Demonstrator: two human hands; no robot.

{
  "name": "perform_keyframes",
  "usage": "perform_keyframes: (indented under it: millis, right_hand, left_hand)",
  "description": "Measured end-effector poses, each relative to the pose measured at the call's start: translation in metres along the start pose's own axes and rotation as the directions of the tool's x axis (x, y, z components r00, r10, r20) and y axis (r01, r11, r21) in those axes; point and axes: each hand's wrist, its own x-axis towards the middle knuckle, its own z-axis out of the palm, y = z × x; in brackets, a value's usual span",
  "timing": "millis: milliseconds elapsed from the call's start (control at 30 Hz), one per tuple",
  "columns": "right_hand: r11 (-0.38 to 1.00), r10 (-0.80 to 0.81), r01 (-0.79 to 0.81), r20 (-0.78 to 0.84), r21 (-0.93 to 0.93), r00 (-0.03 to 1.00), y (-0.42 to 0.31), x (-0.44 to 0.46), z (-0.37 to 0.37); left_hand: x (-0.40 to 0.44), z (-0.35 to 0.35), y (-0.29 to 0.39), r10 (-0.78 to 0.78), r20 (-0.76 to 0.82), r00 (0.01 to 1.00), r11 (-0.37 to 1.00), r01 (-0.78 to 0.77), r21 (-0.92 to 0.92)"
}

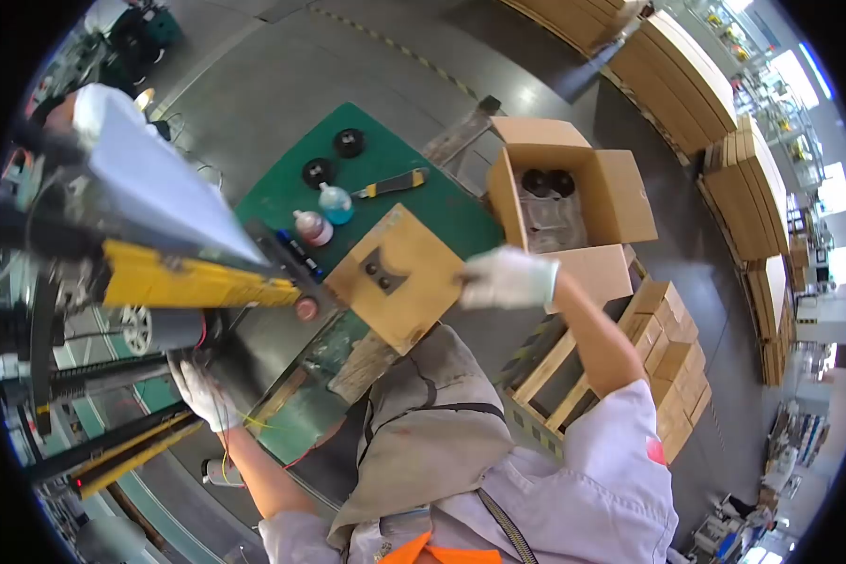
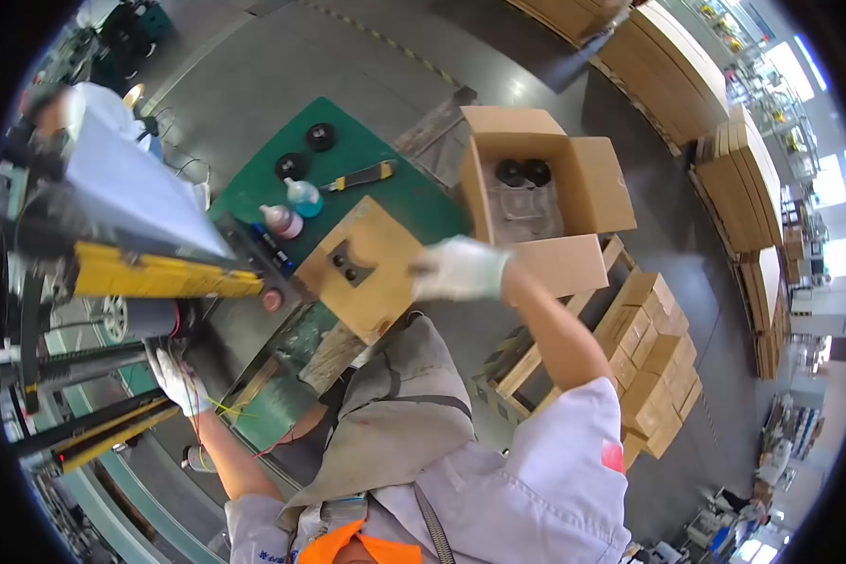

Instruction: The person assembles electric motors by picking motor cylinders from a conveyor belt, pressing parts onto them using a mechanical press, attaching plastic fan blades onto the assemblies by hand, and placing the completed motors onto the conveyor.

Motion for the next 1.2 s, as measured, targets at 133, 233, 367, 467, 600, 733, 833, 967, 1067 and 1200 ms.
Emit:
perform_keyframes:
  millis: [133,233,367,467,600,733,833,967,1067,1200]
  right_hand:
    - [0.976,0.214,-0.191,-0.562,0.100,0.799,0.269,0.048,-0.033]
    - [0.710,0.698,-0.285,-0.593,0.644,0.401,0.367,0.077,-0.038]
    - [0.724,0.675,-0.582,-0.555,0.371,0.486,0.385,0.115,-0.041]
    - [0.662,0.696,-0.700,-0.566,0.268,0.442,0.376,0.122,-0.040]
    - [0.700,0.595,-0.694,-0.676,0.169,0.435,0.389,0.115,-0.041]
    - [0.765,0.627,-0.492,-0.656,0.416,0.420,0.375,0.081,-0.054]
    - [0.662,0.696,-0.203,-0.490,0.722,0.525,0.312,0.043,-0.053]
    - [0.631,0.535,-0.035,-0.402,0.775,0.743,0.146,0.021,-0.029]
    - [0.791,0.335,-0.083,-0.315,0.606,0.888,-0.010,0.026,-0.004]
    - [0.982,-0.079,0.109,-0.185,0.157,0.980,-0.165,0.070,0.056]
  left_hand:
    - [-0.031,0.024,0.006,0.211,0.061,0.976,0.949,-0.219,0.228]
    - [-0.061,0.043,0.080,0.106,0.020,0.994,0.935,-0.106,0.339]
    - [-0.102,0.019,0.083,-0.107,-0.158,0.982,0.953,0.056,-0.296]
    - [-0.147,-0.046,-0.002,-0.414,-0.101,0.904,0.652,0.218,-0.726]
    - [-0.157,-0.044,-0.072,-0.670,-0.211,0.712,0.544,0.277,-0.792]
    - [-0.144,-0.041,-0.051,-0.653,-0.021,0.757,0.573,0.476,-0.667]
    - [-0.137,-0.009,-0.012,-0.743,-0.228,0.629,0.625,0.531,-0.572]
    - [-0.144,0.010,0.031,-0.390,-0.288,0.875,0.916,0.400,-0.027]
    - [-0.138,0.025,0.090,-0.173,0.149,0.973,0.939,0.118,0.323]
    - [-0.123,0.041,0.124,-0.145,0.678,0.721,0.870,0.419,-0.259]
